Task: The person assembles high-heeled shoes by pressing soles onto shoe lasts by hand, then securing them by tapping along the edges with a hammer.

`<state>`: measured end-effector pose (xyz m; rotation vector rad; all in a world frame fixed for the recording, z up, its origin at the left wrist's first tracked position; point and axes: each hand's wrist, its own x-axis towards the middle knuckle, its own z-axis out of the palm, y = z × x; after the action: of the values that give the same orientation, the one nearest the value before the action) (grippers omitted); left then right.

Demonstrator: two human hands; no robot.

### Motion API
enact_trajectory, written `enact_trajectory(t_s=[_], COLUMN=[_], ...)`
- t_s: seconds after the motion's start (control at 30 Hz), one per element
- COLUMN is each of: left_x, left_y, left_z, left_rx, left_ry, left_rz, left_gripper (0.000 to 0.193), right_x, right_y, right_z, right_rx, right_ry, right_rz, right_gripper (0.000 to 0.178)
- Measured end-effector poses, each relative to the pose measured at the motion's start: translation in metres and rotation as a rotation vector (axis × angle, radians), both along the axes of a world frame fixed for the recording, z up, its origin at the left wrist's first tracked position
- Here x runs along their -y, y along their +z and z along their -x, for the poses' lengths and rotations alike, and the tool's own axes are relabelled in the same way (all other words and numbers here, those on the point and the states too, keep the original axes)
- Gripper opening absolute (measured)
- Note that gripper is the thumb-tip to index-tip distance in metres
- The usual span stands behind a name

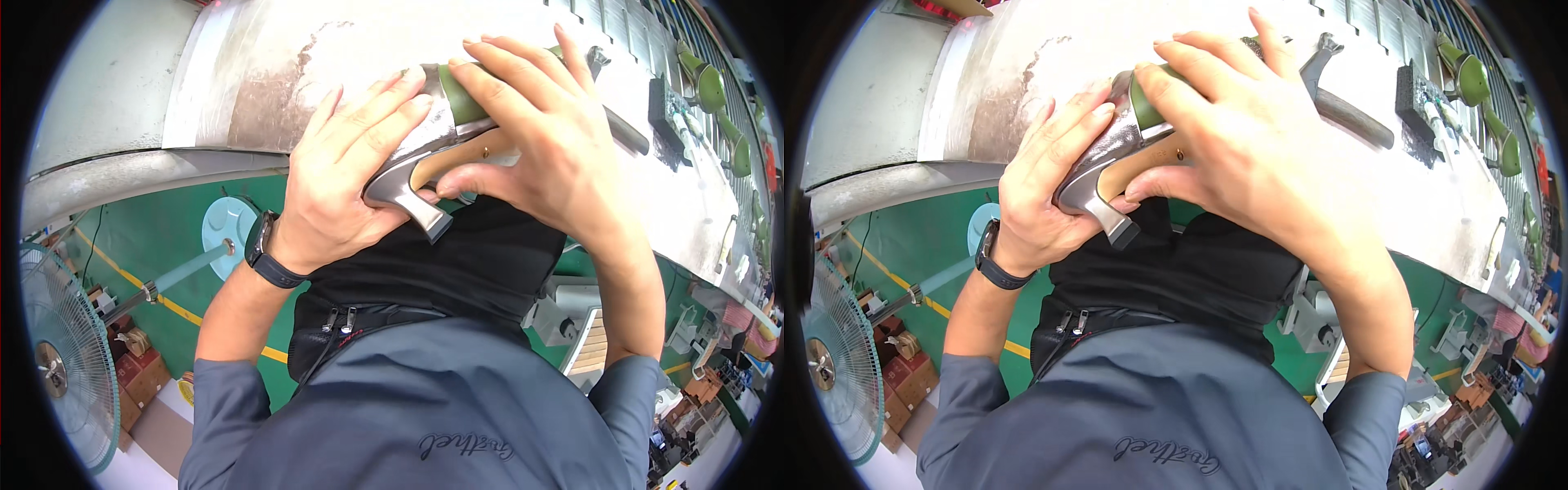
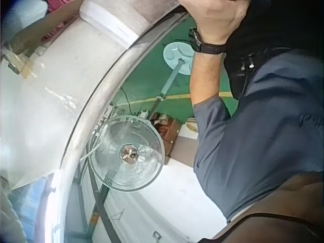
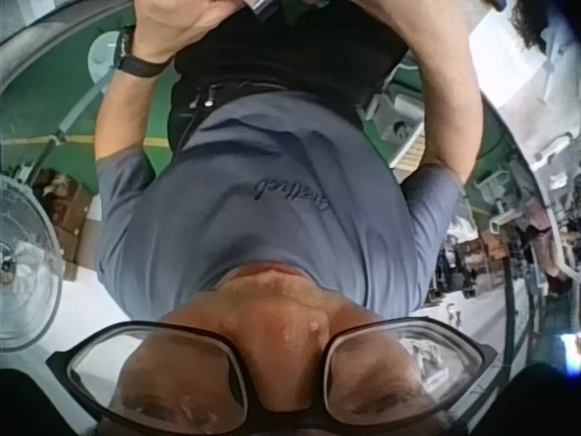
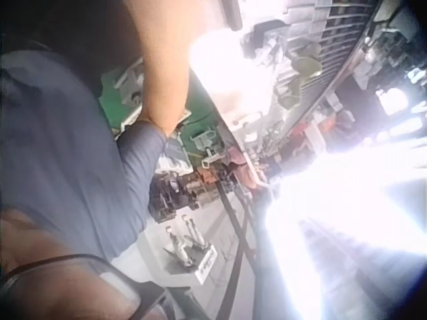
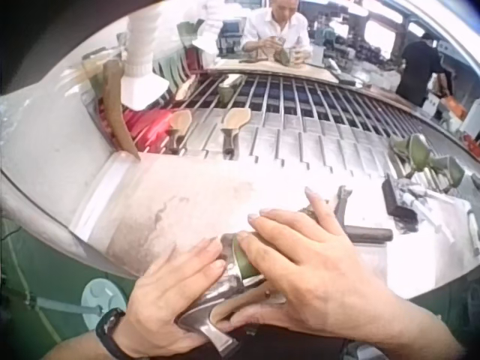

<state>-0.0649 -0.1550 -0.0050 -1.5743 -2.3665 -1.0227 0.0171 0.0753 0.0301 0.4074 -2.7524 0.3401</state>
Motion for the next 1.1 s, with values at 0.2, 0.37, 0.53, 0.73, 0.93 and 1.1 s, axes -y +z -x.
enact_trajectory(t_s=[0.2,0.37,0.53,0.73,0.93,1.1], left_x=[-0.002,-0.006,-0.007,-0.006,-0.007,-0.014], left_y=[-0.009,-0.009,-0.011,-0.022,-0.026,-0.027], left_z=[0.005,0.005,0.004,0.004,0.002,0.001], left_rx=[-0.066,-0.046,-0.010,-0.041,-0.067,-0.101], left_ry=[-0.031,-0.059,-0.065,-0.087,-0.071,-0.037], left_rz=[-0.068,-0.069,-0.064,-0.115,-0.161,-0.165], left_gripper=[0.067,0.063,0.064,0.062,0.062,0.060], right_x=[-0.003,-0.008,-0.009,-0.001,0.004,-0.010], right_y=[-0.015,-0.021,-0.020,-0.011,0.037,0.004], right_z=[0.007,0.007,0.008,0.005,0.029,0.012], right_rx=[-0.086,-0.091,-0.095,-0.062,0.302,0.061], right_ry=[0.055,0.044,0.056,0.016,0.001,0.015], right_rz=[-0.022,-0.022,0.033,0.049,-0.036,0.021], right_gripper=[0.087,0.085,0.080,0.071,0.063,0.073])
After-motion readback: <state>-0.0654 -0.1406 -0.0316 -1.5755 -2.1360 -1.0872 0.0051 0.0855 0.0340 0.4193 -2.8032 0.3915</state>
